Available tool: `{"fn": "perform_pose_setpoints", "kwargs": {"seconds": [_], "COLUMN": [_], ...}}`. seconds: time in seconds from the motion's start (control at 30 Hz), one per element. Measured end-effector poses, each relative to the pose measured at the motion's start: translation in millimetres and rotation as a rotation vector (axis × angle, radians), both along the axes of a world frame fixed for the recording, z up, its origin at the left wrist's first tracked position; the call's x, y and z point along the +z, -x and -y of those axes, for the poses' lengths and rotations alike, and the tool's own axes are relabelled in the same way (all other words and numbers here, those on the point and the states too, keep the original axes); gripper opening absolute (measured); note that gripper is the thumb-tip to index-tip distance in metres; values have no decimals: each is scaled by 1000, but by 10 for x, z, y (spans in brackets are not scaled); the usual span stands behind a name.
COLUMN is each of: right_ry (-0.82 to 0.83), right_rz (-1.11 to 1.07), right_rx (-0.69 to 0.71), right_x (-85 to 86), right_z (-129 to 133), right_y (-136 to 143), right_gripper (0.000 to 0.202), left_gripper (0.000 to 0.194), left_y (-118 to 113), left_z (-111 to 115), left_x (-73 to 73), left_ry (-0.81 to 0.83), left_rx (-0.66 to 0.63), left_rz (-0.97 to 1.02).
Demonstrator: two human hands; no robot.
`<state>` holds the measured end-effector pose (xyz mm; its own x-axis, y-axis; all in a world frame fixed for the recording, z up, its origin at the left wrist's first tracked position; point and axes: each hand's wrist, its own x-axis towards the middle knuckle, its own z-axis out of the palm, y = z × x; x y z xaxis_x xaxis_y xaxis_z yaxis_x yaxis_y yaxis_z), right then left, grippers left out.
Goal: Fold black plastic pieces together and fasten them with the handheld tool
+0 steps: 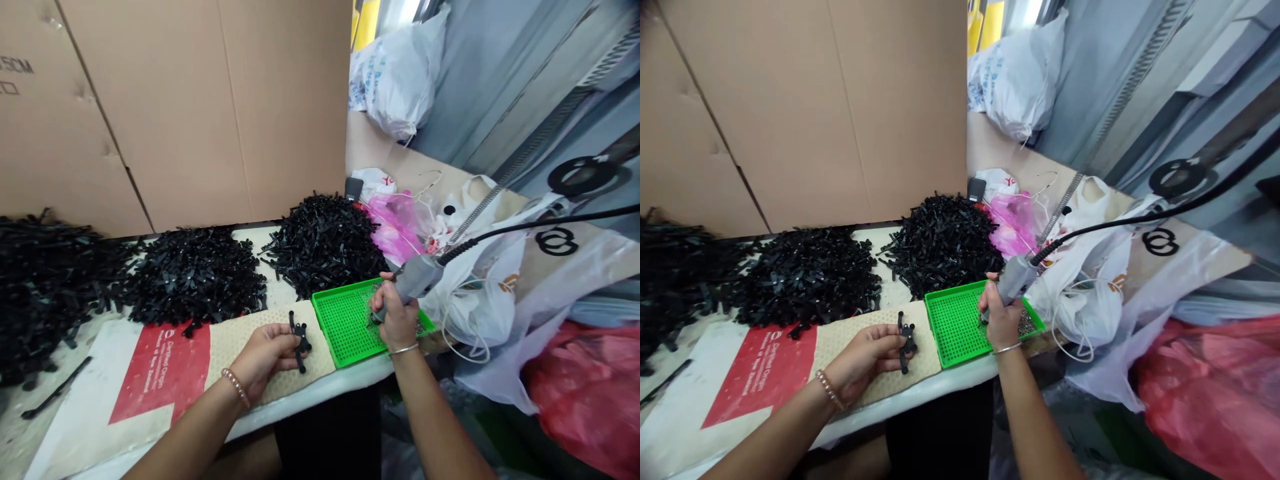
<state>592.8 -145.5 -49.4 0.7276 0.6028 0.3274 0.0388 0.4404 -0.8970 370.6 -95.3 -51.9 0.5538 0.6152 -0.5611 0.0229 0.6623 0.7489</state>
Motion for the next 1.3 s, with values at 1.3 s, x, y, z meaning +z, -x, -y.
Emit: {"fn": "perform_pose_setpoints", "kwargs": {"seconds": [1.3], "right_ry": [-23], "right_rz": [-147], "right_rx": [395], "right_x": [355], "right_z": [-136], "right_y": [1083], "right_gripper": [25], "left_gripper": [14], "left_y": [-28], "left_z": [-15], "left_x": [-82], "left_ry": [35], "left_rx": [40], "left_rz": [88]}}
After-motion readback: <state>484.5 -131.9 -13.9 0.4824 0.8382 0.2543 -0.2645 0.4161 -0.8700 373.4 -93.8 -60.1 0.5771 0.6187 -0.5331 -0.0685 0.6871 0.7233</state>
